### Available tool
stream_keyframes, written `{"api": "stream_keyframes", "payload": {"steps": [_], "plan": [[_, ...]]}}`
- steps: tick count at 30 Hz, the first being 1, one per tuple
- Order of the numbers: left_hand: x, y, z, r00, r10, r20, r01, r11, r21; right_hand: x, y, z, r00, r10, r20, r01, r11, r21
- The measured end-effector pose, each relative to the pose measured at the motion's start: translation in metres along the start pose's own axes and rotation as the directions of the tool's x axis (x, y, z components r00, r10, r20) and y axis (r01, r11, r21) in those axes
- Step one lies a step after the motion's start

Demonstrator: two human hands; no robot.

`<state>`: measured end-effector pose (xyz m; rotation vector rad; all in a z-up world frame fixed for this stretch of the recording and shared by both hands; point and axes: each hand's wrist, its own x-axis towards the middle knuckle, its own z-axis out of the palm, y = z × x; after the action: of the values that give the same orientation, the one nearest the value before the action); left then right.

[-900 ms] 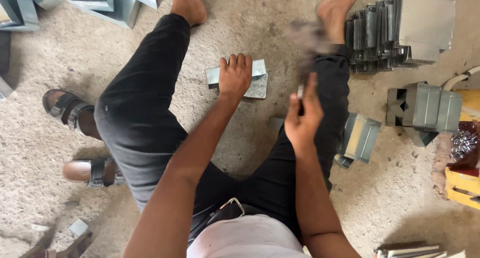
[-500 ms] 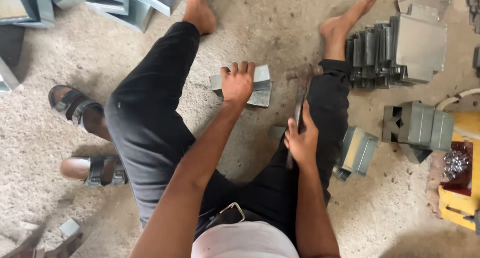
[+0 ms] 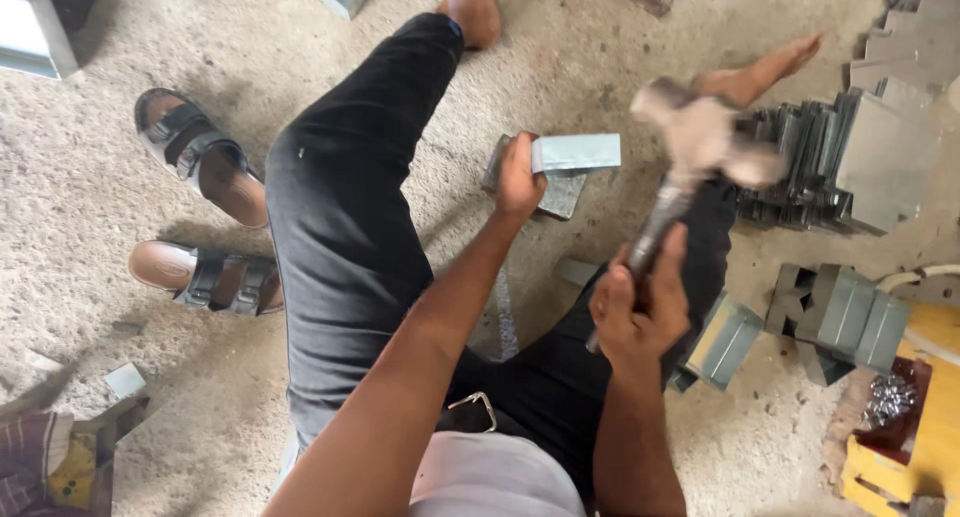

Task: The person sits on the floor and repeatedly hammers a small rectangular metal piece placed on a metal block. They adjust the metal piece's position between strikes and occasionally move finished pieces aside. The task involves repetitive striking to shape or flatten the metal.

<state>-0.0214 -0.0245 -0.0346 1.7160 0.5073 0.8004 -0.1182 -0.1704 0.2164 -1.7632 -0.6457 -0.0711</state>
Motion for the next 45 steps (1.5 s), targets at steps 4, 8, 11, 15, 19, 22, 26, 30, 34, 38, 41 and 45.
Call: {"api": "stream_keyframes", "payload": {"steps": [4,8,11,15,19,22,26,30,34,38,41,45], "plan": [[0.000,0.004,-0.001,0.999,-0.049,0.011,0.049,0.999,0.008,0.015,0.042,0.016,0.972,-0.024,0.232,0.087,0.960,-0.266],[0.007,-0.001,0.003,1.000,0.002,-0.001,-0.003,1.000,-0.023,0.019,0.047,0.015,0.951,0.241,0.194,-0.218,0.967,-0.132],[-0.007,-0.003,0.003,1.000,0.024,-0.017,-0.024,0.999,-0.030,0.009,0.040,0.016,0.956,0.270,0.114,-0.267,0.963,-0.040],[0.003,0.003,0.001,1.000,-0.007,-0.022,0.006,1.000,-0.026,0.022,0.048,0.016,0.892,0.396,0.220,-0.353,0.912,-0.210],[0.005,-0.002,0.000,1.000,0.008,-0.018,-0.009,0.999,-0.045,0.009,0.053,0.011,0.944,0.243,0.224,-0.214,0.966,-0.147],[0.003,-0.005,0.004,1.000,-0.001,-0.001,0.001,1.000,-0.014,-0.004,0.057,0.013,0.935,0.298,0.193,-0.283,0.954,-0.104],[0.004,-0.002,0.003,1.000,0.002,0.001,-0.002,1.000,-0.020,-0.005,0.052,0.003,0.931,0.293,0.216,-0.246,0.944,-0.219],[0.002,0.000,-0.002,0.999,0.039,-0.007,-0.039,0.999,-0.025,-0.010,0.053,0.007,0.949,0.227,0.217,-0.141,0.926,-0.351],[0.003,0.004,0.000,0.999,-0.010,-0.034,0.008,0.998,-0.069,-0.014,0.046,-0.003,0.951,0.205,0.231,-0.097,0.908,-0.408],[0.000,-0.006,0.007,0.998,-0.062,0.013,0.063,0.994,-0.084,-0.028,0.044,-0.009,0.953,0.236,0.192,-0.155,0.920,-0.361],[0.028,-0.024,0.009,0.929,-0.364,0.061,0.352,0.923,0.156,-0.024,0.047,-0.013,0.939,0.300,0.169,-0.257,0.938,-0.234],[0.024,-0.030,-0.015,0.930,-0.362,0.065,0.243,0.736,0.632,-0.027,0.049,-0.022,0.854,0.514,0.075,-0.514,0.858,-0.026]]}}
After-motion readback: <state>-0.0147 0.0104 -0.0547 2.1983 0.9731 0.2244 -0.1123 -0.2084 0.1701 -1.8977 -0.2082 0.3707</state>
